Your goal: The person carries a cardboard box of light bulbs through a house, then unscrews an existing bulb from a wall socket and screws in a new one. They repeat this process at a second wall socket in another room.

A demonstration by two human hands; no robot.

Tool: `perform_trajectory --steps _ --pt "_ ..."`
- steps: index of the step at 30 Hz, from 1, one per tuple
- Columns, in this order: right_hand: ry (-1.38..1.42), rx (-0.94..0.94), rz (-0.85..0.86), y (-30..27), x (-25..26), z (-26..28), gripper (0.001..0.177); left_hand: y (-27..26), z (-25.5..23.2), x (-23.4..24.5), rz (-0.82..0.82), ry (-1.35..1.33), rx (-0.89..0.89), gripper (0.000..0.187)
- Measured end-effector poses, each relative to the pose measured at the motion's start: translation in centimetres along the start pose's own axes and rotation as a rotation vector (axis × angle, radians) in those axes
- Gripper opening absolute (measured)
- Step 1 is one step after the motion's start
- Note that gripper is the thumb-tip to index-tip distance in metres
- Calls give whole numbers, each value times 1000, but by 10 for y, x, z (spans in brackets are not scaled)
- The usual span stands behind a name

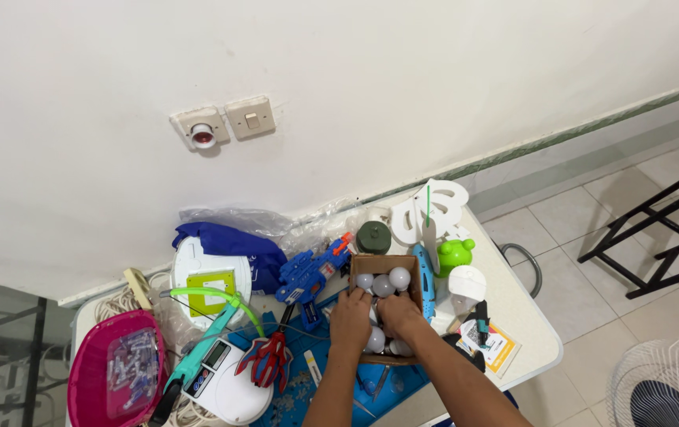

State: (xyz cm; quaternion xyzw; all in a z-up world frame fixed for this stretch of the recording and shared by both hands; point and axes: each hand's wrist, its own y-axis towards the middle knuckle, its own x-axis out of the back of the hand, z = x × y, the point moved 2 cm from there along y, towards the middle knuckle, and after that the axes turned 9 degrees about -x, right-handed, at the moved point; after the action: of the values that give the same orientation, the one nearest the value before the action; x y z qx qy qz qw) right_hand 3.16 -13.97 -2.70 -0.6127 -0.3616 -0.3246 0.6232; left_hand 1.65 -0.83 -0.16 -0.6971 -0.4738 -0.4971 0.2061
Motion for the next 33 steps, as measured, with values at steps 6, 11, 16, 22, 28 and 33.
perform_trajectory --steps 6,11,16,22,28,33 --pt "288 72 -57 -9 29 -7 24 2 3 1 12 -140 71 49" --pt "445 175 -180 -12 54 -11 25 9 9 0 -83 -318 -25 50" --pt "901 -52 43 -11 70 -39 24 13 8 13 -130 -490 106 39" --pt "1019 -29 37 -16 89 -57 20 13 -12 50 -259 -363 -4 36" --pt "1178 30 67 -28 106 -62 18 23 -30 65 -256 -339 -64 37" --pt "1377 -19 101 -45 120 -64 24 29 -31 54 -261 -724 42 34"
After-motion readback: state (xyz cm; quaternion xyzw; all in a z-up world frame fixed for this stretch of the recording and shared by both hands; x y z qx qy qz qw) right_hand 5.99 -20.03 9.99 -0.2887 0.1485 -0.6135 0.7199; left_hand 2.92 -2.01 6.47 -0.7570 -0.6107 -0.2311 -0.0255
